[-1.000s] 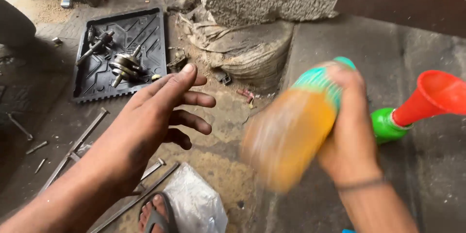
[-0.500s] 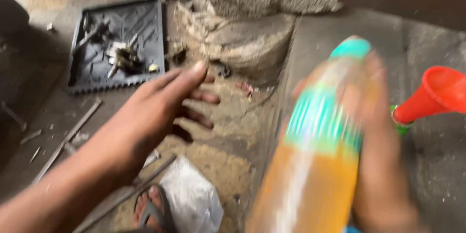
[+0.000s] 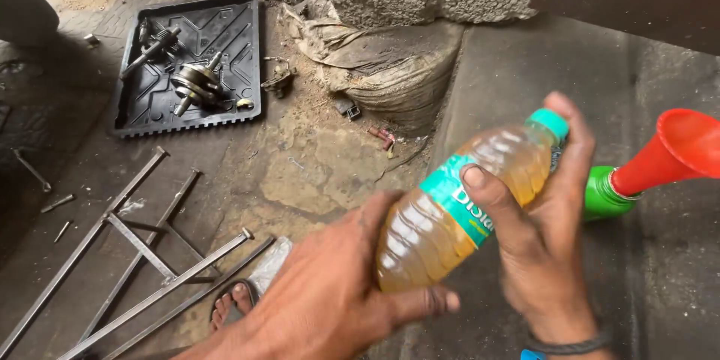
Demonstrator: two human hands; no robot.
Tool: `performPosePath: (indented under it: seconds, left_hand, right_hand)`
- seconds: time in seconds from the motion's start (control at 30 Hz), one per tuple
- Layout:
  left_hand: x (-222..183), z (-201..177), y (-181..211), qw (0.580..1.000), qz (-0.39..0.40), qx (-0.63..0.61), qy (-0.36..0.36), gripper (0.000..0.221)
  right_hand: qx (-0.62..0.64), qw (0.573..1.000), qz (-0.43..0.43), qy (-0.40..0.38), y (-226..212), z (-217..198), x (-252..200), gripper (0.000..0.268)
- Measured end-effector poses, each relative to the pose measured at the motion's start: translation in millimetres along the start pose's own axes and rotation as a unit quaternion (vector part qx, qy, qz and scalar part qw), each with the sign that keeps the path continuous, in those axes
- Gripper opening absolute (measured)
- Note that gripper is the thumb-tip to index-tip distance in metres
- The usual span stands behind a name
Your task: The person pours liquid from two different plastic bottles into a third bottle, then shakes the mixture by hand. After setting the bottle down, they pick it up and shake it again before placing it on the ground.
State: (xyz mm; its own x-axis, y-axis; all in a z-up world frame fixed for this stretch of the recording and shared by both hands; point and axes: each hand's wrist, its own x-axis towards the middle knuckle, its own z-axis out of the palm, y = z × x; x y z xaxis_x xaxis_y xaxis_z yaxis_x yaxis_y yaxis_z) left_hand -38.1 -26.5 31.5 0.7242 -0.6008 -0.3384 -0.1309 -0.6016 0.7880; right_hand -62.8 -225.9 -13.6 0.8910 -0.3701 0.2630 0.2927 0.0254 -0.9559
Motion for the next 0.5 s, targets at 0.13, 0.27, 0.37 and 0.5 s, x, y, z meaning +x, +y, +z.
performPosePath:
  seconds: [0.13, 0.27, 0.37, 0.5]
  left_hand:
    - [-4.1, -12.9, 10.1, 0.999, 0.025, 0.035, -0.012, 0.112]
    - [-4.5, -39.3, 12.8, 0.995, 0.046, 0.020, 0.087, 0.093]
    - [6.8, -53.3, 1.2, 0.990, 0.051, -0.044, 0.124, 0.078]
    - [15.9, -56.2, 0.7, 0.986, -0.005, -0.123, 0.113, 0.067]
  right_hand:
    - [0.049, 0.994, 0.071, 0.062, 22.4, -23.8, 9.9, 0.084]
    - [0.253, 0.941, 0.216, 0.070, 43.8, -67.2, 26.2, 0.060]
    - [0.242, 0.953, 0.178, -0.036, 18.9, -32.5, 0.6, 0.057]
    - [0.096, 0.979, 0.179, -0.036, 12.5, -5.2, -3.4, 0.065]
